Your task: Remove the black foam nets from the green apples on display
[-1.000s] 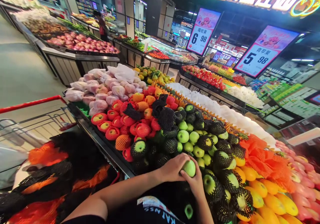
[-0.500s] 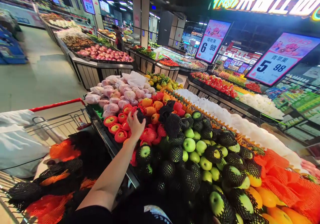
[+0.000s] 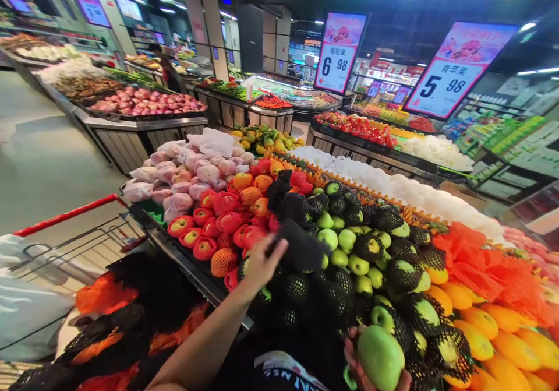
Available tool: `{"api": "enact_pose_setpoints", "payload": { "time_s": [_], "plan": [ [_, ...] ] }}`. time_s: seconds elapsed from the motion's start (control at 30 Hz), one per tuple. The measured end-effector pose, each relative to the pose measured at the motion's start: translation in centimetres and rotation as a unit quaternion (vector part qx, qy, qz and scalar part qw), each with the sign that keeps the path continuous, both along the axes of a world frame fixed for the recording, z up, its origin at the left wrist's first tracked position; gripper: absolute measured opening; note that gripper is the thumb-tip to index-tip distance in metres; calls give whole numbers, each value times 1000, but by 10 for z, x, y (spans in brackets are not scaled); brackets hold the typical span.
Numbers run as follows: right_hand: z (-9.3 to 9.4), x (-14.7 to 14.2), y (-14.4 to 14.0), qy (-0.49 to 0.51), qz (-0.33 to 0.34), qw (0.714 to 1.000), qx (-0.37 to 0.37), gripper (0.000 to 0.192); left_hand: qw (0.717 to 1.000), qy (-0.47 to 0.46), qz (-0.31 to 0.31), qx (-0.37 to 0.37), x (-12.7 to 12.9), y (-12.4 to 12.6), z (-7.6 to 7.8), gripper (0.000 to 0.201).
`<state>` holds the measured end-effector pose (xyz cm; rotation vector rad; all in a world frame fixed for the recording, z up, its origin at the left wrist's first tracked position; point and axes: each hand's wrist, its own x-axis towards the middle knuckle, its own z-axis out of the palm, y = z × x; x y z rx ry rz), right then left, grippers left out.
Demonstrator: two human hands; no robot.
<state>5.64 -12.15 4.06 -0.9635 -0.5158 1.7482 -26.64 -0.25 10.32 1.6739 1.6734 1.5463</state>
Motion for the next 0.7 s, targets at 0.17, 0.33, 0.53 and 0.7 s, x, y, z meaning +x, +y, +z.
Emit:
{"api": "enact_pose_setpoints", "payload": {
  "time_s": [0.17, 0.33, 0.53, 0.7],
  "plan": [
    [-10, -16, -10, -9, -41, 998, -47, 75, 876, 120, -460, -84, 69, -33, -13, 37],
    [-37, -12, -22, -40, -63, 996, -50, 72, 900, 82, -424, -59, 81, -34, -19, 31],
    [-62, -3, -17, -30, -9, 995, -90, 64, 841, -167, -484, -177, 85, -38, -17, 51],
    [-52, -9, -9, -44, -102, 991, -77, 62, 750, -253, -555, -258, 92, -47, -31, 59]
  ]
}}
